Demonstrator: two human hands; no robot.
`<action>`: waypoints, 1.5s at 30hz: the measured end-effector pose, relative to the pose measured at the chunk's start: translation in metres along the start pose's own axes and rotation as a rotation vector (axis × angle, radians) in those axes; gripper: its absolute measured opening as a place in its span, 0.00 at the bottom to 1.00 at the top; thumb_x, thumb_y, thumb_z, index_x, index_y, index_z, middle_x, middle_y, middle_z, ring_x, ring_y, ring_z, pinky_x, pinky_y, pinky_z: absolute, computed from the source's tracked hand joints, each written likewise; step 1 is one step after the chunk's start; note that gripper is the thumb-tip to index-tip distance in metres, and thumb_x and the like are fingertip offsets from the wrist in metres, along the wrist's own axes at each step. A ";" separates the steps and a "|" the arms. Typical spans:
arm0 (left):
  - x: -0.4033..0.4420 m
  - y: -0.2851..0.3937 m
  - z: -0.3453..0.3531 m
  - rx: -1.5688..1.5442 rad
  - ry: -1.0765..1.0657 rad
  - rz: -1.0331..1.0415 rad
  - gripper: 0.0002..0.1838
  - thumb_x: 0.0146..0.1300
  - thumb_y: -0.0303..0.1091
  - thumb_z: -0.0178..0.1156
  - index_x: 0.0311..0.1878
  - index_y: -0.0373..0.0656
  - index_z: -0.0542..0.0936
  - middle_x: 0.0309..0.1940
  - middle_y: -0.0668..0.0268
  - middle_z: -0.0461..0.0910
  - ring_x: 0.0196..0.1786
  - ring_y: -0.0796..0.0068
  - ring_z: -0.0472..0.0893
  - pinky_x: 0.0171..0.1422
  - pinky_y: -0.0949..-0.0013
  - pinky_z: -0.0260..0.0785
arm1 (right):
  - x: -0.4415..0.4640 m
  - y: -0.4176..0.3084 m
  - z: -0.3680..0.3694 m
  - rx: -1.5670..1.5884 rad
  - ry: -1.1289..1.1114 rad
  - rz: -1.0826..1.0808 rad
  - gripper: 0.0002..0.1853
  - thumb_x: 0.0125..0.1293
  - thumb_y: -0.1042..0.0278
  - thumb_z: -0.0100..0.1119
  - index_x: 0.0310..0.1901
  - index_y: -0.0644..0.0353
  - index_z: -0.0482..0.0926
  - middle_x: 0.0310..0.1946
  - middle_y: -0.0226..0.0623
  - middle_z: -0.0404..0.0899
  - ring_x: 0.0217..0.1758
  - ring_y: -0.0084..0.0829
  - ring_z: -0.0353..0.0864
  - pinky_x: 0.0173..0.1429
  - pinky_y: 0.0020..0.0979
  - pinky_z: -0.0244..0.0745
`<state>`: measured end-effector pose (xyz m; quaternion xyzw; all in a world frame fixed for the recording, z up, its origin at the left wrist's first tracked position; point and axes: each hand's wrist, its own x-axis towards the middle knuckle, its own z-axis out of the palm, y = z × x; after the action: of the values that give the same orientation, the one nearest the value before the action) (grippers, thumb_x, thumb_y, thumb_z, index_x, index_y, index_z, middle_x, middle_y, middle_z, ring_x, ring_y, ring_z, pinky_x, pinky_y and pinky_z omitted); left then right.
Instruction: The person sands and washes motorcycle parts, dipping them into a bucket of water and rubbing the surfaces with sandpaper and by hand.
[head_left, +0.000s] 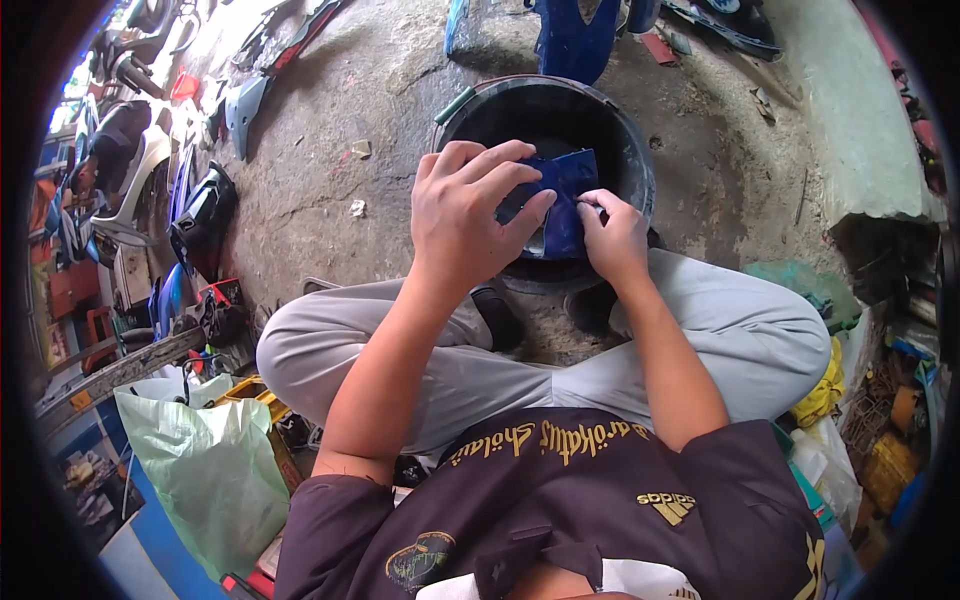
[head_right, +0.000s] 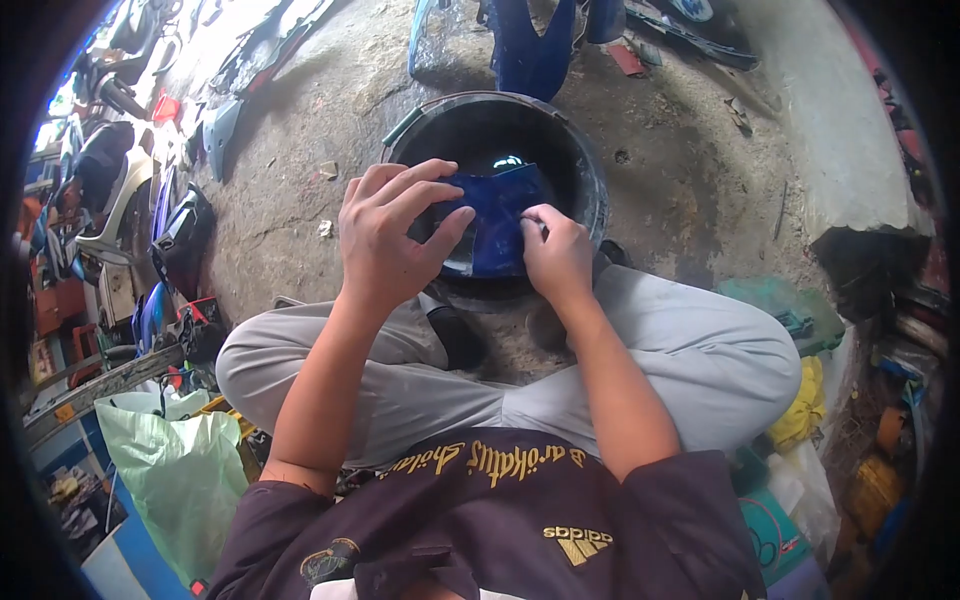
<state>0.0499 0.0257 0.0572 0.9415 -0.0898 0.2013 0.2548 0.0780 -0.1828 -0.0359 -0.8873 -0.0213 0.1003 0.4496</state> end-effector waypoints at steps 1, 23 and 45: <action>0.002 -0.001 0.000 0.000 0.001 0.003 0.12 0.58 0.45 0.78 0.40 0.52 0.91 0.55 0.75 0.92 0.53 0.64 0.84 0.58 0.59 0.71 | -0.003 -0.012 -0.005 0.037 -0.028 0.000 0.10 0.74 0.65 0.64 0.48 0.60 0.91 0.36 0.52 0.90 0.40 0.48 0.93 0.47 0.42 0.84; -0.005 0.000 -0.003 0.014 0.005 0.019 0.12 0.60 0.46 0.78 0.41 0.51 0.91 0.56 0.74 0.91 0.54 0.63 0.84 0.61 0.58 0.71 | 0.003 0.022 0.011 -0.031 0.034 -0.026 0.10 0.73 0.66 0.64 0.47 0.62 0.90 0.35 0.55 0.89 0.40 0.54 0.92 0.47 0.45 0.84; -0.008 0.000 -0.005 -0.005 -0.009 0.010 0.14 0.61 0.46 0.78 0.44 0.51 0.91 0.58 0.73 0.91 0.57 0.62 0.84 0.64 0.57 0.71 | 0.003 0.017 0.006 -0.014 -0.023 0.046 0.10 0.73 0.66 0.64 0.47 0.60 0.90 0.39 0.53 0.90 0.46 0.53 0.92 0.52 0.45 0.84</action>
<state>0.0406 0.0288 0.0582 0.9413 -0.0960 0.1983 0.2559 0.0788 -0.1879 -0.0533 -0.8895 -0.0068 0.1204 0.4408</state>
